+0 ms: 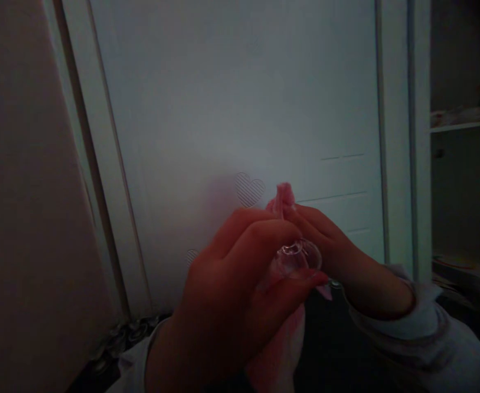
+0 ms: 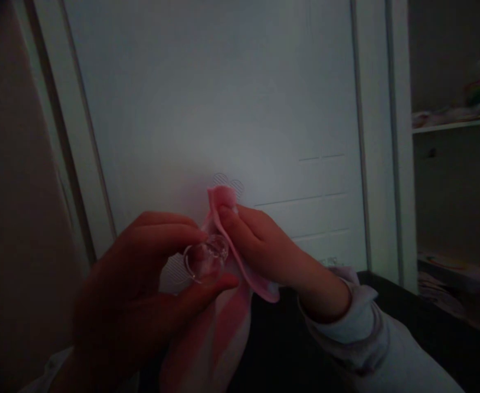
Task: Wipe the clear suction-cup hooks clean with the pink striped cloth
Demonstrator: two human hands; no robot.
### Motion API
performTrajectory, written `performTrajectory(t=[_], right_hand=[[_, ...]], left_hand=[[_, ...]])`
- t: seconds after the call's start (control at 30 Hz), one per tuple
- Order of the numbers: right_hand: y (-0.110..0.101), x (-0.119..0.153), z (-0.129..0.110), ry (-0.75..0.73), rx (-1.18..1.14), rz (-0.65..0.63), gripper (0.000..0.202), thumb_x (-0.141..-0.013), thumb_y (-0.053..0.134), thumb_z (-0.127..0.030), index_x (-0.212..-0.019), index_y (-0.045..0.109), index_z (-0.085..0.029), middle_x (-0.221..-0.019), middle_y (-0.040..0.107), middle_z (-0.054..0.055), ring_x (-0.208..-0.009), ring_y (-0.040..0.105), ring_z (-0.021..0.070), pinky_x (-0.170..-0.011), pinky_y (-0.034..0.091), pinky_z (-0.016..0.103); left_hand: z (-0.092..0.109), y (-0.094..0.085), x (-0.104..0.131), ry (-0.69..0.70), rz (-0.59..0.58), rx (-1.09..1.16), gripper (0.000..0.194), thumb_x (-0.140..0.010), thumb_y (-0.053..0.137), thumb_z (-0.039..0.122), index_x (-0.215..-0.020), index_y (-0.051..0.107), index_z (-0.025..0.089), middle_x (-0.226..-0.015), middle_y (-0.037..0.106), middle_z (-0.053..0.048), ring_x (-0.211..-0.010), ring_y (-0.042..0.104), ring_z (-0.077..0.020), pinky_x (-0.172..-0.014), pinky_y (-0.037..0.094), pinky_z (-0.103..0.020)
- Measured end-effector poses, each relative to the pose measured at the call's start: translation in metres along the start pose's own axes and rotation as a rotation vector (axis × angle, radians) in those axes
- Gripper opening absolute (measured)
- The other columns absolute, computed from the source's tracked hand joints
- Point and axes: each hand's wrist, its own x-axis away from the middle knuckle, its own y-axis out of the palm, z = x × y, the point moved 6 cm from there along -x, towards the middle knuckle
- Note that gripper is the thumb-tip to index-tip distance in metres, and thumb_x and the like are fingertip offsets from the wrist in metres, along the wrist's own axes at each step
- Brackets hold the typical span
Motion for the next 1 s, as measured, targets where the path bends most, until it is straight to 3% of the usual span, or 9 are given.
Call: performTrajectory(t=[0.23, 0.43, 0.8, 1.0], right_hand=[[0.000, -0.001, 0.009, 0.103, -0.124, -0.016, 0.037, -0.087, 0.046, -0.051, -0.066, 0.053, -0.021, -0.066, 0.051, 0.001, -0.057, 0.046, 0.0155, -0.050, 0.036, 0.027], [0.003, 0.000, 0.014, 0.160, -0.229, -0.022, 0.039, -0.085, 0.049, -0.053, -0.067, 0.054, -0.019, -0.062, 0.049, -0.002, -0.052, 0.043, 0.0116, -0.044, 0.032, 0.023], [0.000, 0.001, 0.014, 0.183, -0.167, -0.023, 0.044, -0.085, 0.048, -0.054, -0.062, 0.054, -0.017, -0.057, 0.047, -0.003, -0.050, 0.042, 0.0092, -0.044, 0.031, 0.022], [0.002, 0.000, 0.013, 0.134, -0.238, -0.031, 0.042, -0.086, 0.048, -0.052, -0.064, 0.053, -0.016, -0.061, 0.050, -0.002, -0.052, 0.043, 0.0087, -0.044, 0.032, 0.020]], left_hand=[[0.006, 0.003, -0.002, 0.037, -0.027, -0.099, 0.030, -0.072, 0.074, 0.017, -0.093, 0.054, 0.021, -0.095, 0.066, 0.000, -0.086, 0.064, -0.0130, -0.075, 0.054, -0.023], [0.004, 0.003, -0.002, 0.027, -0.030, -0.112, 0.028, -0.073, 0.073, 0.017, -0.093, 0.052, 0.021, -0.094, 0.065, 0.001, -0.084, 0.063, -0.0114, -0.075, 0.055, -0.023], [0.003, 0.003, 0.000, 0.016, -0.011, -0.102, 0.025, -0.075, 0.072, 0.020, -0.090, 0.051, 0.023, -0.091, 0.065, 0.003, -0.085, 0.063, -0.0110, -0.077, 0.055, -0.024], [0.002, 0.003, -0.001, 0.079, 0.017, -0.057, 0.027, -0.074, 0.073, 0.018, -0.091, 0.051, 0.021, -0.088, 0.063, 0.001, -0.083, 0.063, -0.0122, -0.076, 0.055, -0.024]])
